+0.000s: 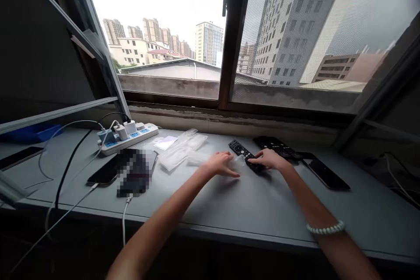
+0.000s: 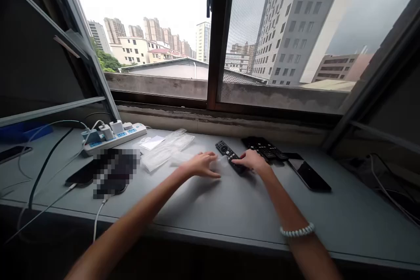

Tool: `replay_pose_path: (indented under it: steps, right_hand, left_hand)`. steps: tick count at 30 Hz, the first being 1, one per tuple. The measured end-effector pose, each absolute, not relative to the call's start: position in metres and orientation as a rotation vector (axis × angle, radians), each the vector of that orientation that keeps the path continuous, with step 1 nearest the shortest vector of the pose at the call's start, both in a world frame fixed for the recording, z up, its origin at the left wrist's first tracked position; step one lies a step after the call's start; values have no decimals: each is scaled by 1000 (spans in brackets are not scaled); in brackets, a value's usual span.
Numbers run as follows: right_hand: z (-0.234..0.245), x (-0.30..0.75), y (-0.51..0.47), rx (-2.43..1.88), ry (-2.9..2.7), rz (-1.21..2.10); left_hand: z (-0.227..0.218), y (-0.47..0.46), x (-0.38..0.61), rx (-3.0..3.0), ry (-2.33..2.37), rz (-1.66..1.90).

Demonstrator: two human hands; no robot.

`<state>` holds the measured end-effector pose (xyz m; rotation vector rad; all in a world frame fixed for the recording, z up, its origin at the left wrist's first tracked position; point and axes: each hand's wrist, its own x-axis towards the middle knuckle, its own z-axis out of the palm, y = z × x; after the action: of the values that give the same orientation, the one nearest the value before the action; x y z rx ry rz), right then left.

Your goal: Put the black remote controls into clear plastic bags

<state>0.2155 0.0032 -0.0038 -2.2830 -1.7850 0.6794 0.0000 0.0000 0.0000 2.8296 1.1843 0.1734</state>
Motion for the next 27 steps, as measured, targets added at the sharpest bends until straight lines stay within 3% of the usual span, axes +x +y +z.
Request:
replay_pose_path:
  steps: [9,13,20,27]
  right_hand:
    - [-22,227,-4,-1960,-1911,101]
    - [-19,224,-6,-1912,-1826,59]
    - [-21,213,-15,-1789,-1802,96]
    - [-28,216,-19,-1648,-1741,-137]
  left_hand:
    - [-4,9,9,2839,1471,716]
    - [2,10,-7,2818,1535,924]
    - [-23,17,-2,2959,1246,470]
    - [-29,17,1,2800,1242,633]
